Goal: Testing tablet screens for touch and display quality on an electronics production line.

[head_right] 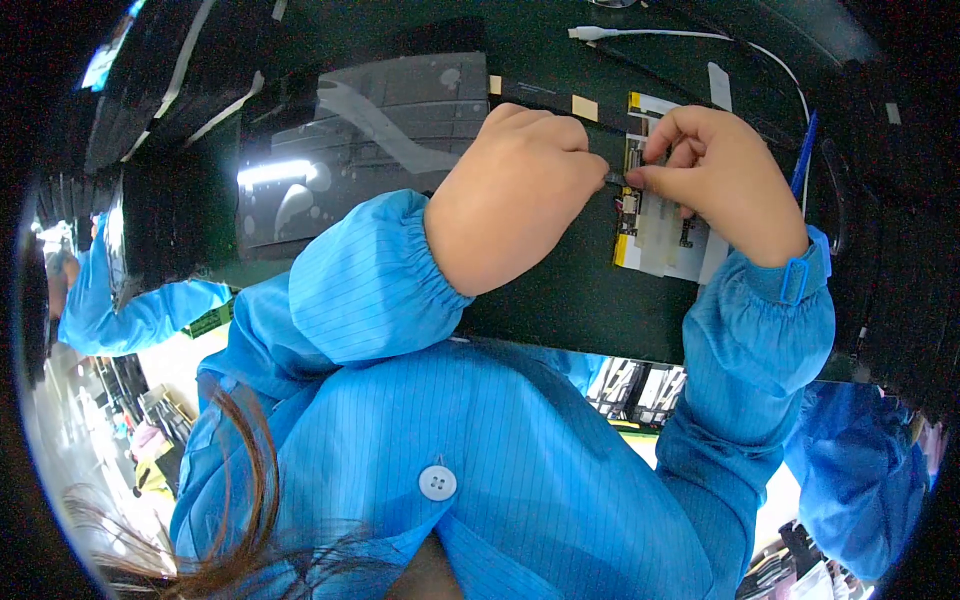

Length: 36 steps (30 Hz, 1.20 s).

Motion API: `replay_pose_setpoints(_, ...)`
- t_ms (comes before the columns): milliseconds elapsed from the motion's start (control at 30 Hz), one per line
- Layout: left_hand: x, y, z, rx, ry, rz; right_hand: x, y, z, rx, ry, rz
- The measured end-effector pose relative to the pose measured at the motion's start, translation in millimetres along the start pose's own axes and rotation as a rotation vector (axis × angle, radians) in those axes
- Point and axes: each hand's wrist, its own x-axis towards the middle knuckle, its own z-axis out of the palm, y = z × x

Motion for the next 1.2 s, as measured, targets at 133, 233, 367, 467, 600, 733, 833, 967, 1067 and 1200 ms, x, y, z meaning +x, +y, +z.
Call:
replay_pose_setpoints(133,0.7,0.6,0.1,0.019,-0.011,0.011,0.2,0.2,1.3,-0.022,0.022,-0.014)
replay_pose_setpoints(233,0.8,0.4,0.4,0.030,0.002,0.015,-1.0,-4.4,2.0,-0.029,0.024,0.010)
replay_pose_setpoints(367,0.4,-0.7,-0.3,0.069,-0.014,-0.001,-0.4,-8.3,2.9,-0.039,0.006,0.000)
replay_pose_setpoints(467,-0.2,0.4,-4.7,0.070,-0.015,0.007,-0.1,-4.5,2.4,-0.093,0.032,-0.003)
replay_pose_setpoints(600,0.9,-22.3,-40.7,0.016,0.064,0.028,11.2,17.4,3.0,-0.061,0.172,-0.304)
replay_pose_setpoints(733,1.7,-66.7,-70.9,0.316,0.057,-0.053,26.1,3.3,20.4,-0.327,0.418,-0.686)
replay_pose_setpoints(833,0.7,-73.3,-71.4,0.255,0.001,-0.099,23.4,3.2,20.3,-0.226,0.360,-0.701)
replay_pose_setpoints(967,2.3,-59.8,-68.0,0.246,-0.075,-0.190,10.8,6.4,0.3,-0.018,0.267,-0.549)
replay_pose_setpoints(1067,1.0,-42.4,-64.4,0.299,-0.091,-0.157,6.3,7.6,-7.8,0.183,0.130,-0.301)
replay_pose_setpoints(1200,16.3,-28.0,-39.0,0.147,-0.015,0.045,6.1,8.9,-7.7,0.314,0.042,-0.205)
